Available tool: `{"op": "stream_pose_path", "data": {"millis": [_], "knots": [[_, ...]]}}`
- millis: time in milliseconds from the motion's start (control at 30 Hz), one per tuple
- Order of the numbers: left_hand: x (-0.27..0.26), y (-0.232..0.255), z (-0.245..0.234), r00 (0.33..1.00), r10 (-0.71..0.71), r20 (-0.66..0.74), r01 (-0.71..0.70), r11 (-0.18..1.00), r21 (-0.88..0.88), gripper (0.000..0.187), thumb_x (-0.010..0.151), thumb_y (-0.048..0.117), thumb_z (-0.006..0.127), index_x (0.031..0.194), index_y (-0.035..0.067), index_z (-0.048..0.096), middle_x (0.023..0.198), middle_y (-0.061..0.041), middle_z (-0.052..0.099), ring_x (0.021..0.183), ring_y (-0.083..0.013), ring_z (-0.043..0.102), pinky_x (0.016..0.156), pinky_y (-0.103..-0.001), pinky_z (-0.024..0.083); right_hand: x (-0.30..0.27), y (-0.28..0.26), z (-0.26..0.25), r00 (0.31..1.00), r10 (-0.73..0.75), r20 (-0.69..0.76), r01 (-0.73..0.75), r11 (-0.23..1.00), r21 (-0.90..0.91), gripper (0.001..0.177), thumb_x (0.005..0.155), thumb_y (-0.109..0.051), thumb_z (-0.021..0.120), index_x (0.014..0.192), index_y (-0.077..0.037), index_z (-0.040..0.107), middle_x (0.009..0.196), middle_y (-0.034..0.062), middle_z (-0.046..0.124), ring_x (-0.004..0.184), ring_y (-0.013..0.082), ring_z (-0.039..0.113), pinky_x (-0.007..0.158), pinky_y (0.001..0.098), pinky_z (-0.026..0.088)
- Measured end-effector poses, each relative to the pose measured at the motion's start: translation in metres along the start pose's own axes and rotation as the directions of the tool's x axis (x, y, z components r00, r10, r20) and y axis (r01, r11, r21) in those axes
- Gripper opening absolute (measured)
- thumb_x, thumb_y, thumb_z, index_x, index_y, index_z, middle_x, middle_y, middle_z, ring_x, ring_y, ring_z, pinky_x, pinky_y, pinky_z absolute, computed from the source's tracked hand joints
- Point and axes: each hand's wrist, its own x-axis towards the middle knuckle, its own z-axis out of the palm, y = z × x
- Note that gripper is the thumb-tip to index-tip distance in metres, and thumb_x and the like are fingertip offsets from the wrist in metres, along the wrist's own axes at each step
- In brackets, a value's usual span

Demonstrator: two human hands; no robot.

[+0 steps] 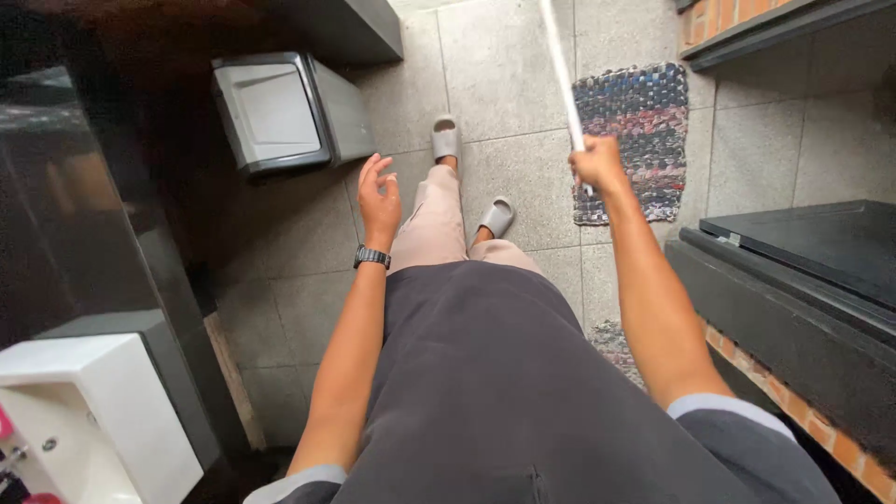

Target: Cleaning a sink with a pink brush and cleaning liquid, wiping the surfaces with a tissue, and sweeping the floor area.

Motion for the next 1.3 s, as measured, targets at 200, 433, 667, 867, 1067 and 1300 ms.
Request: {"op": "stream_pose_path", "data": {"millis": [200,433,667,867,1067,1300], "knots": [[0.093,0.004,0.059,0.99,0.059,0.124,-0.052,0.997,-0.064,0.029,0.096,0.002,0.06,0.124,0.003,0.068,0.15,-0.017,0.054,0.101,-0.0215,0.073,0.091,-0.032,0.06,-0.027,-0.004,0.046,0.93,0.22,0.296,-0.328,0.86,0.391,0.025,0.09,-0.003,0.067,0.115,0.0,0.07,0.066,0.0005,0.059,0.042,0.0048,0.045,0.037,0.0246,0.036],[0.211,0.056,0.091,0.956,0.094,0.279,-0.074,0.994,-0.081,0.03,0.096,0.003,0.059,0.125,0.004,0.067,0.151,-0.016,0.053,0.1,-0.0201,0.073,0.084,-0.032,0.059,0.057,-0.048,0.022,0.914,0.398,-0.074,-0.379,0.906,0.19,0.022,0.084,-0.002,0.065,0.103,-0.013,0.071,0.064,0.0054,0.067,0.042,0.0106,0.054,0.041,0.0326,0.043],[0.302,0.067,0.116,0.902,0.117,0.416,-0.106,0.993,-0.049,0.03,0.095,0.003,0.058,0.124,0.005,0.068,0.15,-0.016,0.054,0.097,-0.0196,0.073,0.079,-0.032,0.06,0.066,-0.079,-0.033,0.894,0.177,-0.412,-0.207,0.978,-0.03,0.02,0.086,-0.003,0.062,0.103,0.0,0.072,0.066,0.0138,0.066,0.05,0.0208,0.066,0.05,0.0382,0.053],[0.357,0.065,0.158,0.89,0.17,0.423,-0.174,0.984,-0.03,0.029,0.095,0.003,0.061,0.123,0.005,0.069,0.149,-0.017,0.056,0.094,-0.0199,0.075,0.084,-0.033,0.06,0.024,-0.077,-0.022,0.829,0.411,-0.379,-0.311,0.903,0.298,0.011,0.089,-0.006,0.068,0.098,0.0,0.072,0.061,0.0061,0.059,0.044,0.0153,0.055,0.04,0.0351,0.043],[0.382,0.096,0.193,0.879,0.153,0.452,-0.158,0.987,-0.027,0.029,0.095,0.002,0.06,0.123,0.004,0.069,0.15,-0.02,0.054,0.093,-0.0204,0.074,0.084,-0.033,0.06,0.139,-0.049,-0.024,0.794,0.521,-0.313,-0.308,0.789,0.532,0.006,0.083,0.002,0.066,0.084,0.007,0.069,0.064,0.0065,0.061,0.046,0.0146,0.057,0.04,0.0315,0.046],[0.425,0.139,0.246,0.879,0.177,0.443,-0.197,0.98,-0.002,0.029,0.097,0.001,0.059,0.124,0.004,0.069,0.151,-0.019,0.054,0.097,-0.0195,0.075,0.087,-0.033,0.06,0.174,-0.091,-0.086,0.863,0.474,-0.174,-0.31,0.77,0.558,0.01,0.084,-0.002,0.069,0.091,0.004,0.072,0.065,0.006,0.061,0.045,0.0129,0.054,0.041,0.0306,0.045]]}}
